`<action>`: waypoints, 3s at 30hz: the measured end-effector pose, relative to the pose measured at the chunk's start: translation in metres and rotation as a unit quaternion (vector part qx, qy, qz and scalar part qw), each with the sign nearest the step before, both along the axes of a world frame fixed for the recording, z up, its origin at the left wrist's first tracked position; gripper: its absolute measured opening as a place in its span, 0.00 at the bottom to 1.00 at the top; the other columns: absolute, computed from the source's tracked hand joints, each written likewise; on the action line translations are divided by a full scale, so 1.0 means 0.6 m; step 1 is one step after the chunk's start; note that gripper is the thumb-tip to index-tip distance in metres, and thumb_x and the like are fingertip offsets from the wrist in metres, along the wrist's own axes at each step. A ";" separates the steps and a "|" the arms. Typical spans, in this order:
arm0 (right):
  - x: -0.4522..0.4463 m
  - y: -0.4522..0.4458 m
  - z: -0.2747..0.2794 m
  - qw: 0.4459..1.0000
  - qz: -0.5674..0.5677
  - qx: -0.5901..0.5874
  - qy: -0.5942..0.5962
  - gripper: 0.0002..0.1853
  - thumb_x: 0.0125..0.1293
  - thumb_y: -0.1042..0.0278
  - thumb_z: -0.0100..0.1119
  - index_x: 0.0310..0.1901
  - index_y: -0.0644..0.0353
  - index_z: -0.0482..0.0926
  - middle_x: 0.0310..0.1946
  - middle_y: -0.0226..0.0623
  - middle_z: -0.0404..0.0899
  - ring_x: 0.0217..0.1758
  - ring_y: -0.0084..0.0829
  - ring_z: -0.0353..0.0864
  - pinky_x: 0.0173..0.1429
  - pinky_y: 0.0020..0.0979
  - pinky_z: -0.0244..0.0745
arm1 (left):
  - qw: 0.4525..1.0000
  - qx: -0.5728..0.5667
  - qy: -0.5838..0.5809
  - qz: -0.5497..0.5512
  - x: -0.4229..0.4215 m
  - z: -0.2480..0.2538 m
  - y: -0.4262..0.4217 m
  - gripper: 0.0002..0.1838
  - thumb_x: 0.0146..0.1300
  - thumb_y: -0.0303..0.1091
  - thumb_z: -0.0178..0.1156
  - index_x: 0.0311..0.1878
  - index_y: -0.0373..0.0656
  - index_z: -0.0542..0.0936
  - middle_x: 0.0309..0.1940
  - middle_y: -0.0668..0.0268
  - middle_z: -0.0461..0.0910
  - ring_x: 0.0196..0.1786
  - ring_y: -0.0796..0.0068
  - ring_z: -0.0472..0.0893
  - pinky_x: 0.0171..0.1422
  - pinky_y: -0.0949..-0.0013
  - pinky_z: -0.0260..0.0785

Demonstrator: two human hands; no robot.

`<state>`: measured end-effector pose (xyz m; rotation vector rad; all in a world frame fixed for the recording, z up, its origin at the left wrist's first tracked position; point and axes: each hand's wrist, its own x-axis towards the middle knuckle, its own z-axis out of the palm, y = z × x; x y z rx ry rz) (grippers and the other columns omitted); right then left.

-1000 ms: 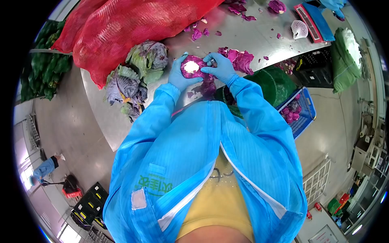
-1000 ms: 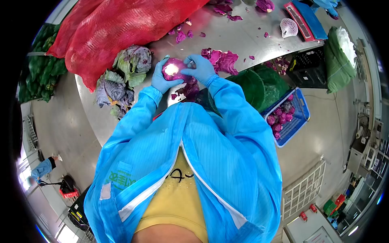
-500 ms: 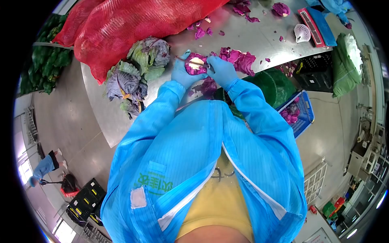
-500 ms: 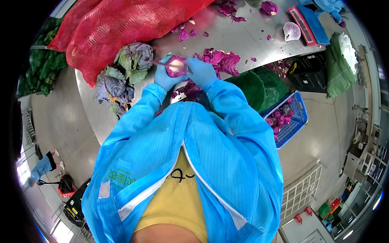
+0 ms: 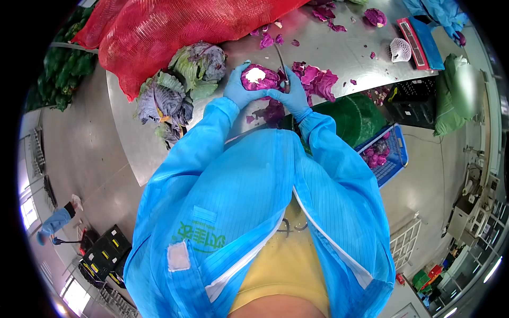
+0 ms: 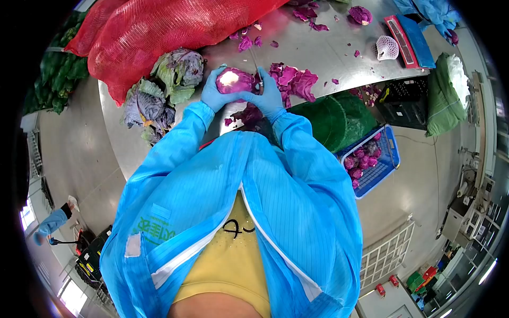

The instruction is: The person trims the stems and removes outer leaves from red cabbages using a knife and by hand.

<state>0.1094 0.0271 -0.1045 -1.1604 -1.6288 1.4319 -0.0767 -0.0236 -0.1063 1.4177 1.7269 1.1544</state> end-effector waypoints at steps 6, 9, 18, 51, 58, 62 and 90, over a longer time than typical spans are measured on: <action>-0.003 0.000 0.011 0.995 0.035 -0.070 0.067 0.36 0.52 0.56 0.69 0.60 0.62 0.67 0.54 0.41 0.73 0.58 0.33 0.71 0.62 0.30 0.62 | 0.997 -0.006 -0.079 -0.008 -0.009 -0.014 0.007 0.54 0.27 0.47 0.79 0.62 0.41 0.64 0.54 0.55 0.68 0.58 0.62 0.70 0.65 0.65 0.62; -0.003 -0.007 0.024 0.990 -0.030 0.118 -0.066 0.22 0.55 0.64 0.65 0.51 0.61 0.73 0.43 0.41 0.78 0.45 0.29 0.77 0.50 0.27 0.71 | 0.995 -0.001 -0.096 -0.015 -0.008 -0.005 0.005 0.52 0.29 0.42 0.79 0.62 0.42 0.63 0.55 0.58 0.68 0.57 0.65 0.70 0.64 0.65 0.63; -0.006 -0.010 0.033 0.976 -0.030 0.196 -0.093 0.08 0.51 0.73 0.64 0.32 0.58 0.74 0.22 0.33 0.73 0.23 0.21 0.72 0.29 0.25 0.69 | 0.996 0.000 -0.082 -0.022 -0.012 -0.015 0.005 0.50 0.32 0.35 0.79 0.62 0.43 0.62 0.55 0.61 0.69 0.58 0.68 0.70 0.64 0.65 0.64; 0.003 0.060 0.013 0.984 0.124 0.105 -0.074 0.22 0.50 0.58 0.70 0.45 0.58 0.78 0.29 0.35 0.78 0.29 0.24 0.74 0.38 0.26 0.72 | 0.984 -0.055 -0.157 -0.062 -0.028 0.020 0.005 0.50 0.34 0.35 0.78 0.63 0.45 0.61 0.60 0.61 0.66 0.63 0.68 0.65 0.68 0.66 0.58; 0.006 0.056 0.007 0.842 0.128 0.481 -0.210 0.18 0.58 0.63 0.61 0.50 0.54 0.73 0.26 0.37 0.76 0.26 0.37 0.78 0.27 0.34 0.72 | 0.988 -0.061 -0.135 -0.046 -0.023 0.006 0.010 0.49 0.35 0.32 0.78 0.63 0.42 0.60 0.57 0.59 0.68 0.59 0.68 0.69 0.64 0.66 0.64; 0.019 0.059 0.012 0.805 0.171 0.511 -0.249 0.16 0.56 0.66 0.60 0.46 0.52 0.72 0.24 0.36 0.73 0.23 0.36 0.76 0.24 0.36 0.70 | 0.991 -0.041 -0.122 -0.040 -0.012 -0.007 0.012 0.51 0.33 0.33 0.78 0.63 0.41 0.60 0.57 0.58 0.68 0.59 0.68 0.69 0.64 0.66 0.63; -0.004 0.076 0.045 0.950 0.209 -0.203 -0.111 0.13 0.56 0.62 0.64 0.40 0.60 0.80 0.20 0.24 0.72 0.18 0.18 0.68 0.22 0.21 0.62 | 0.992 0.067 0.022 -0.100 -0.024 0.018 -0.077 0.59 0.26 0.44 0.79 0.67 0.45 0.58 0.67 0.59 0.59 0.67 0.58 0.61 0.71 0.61 0.52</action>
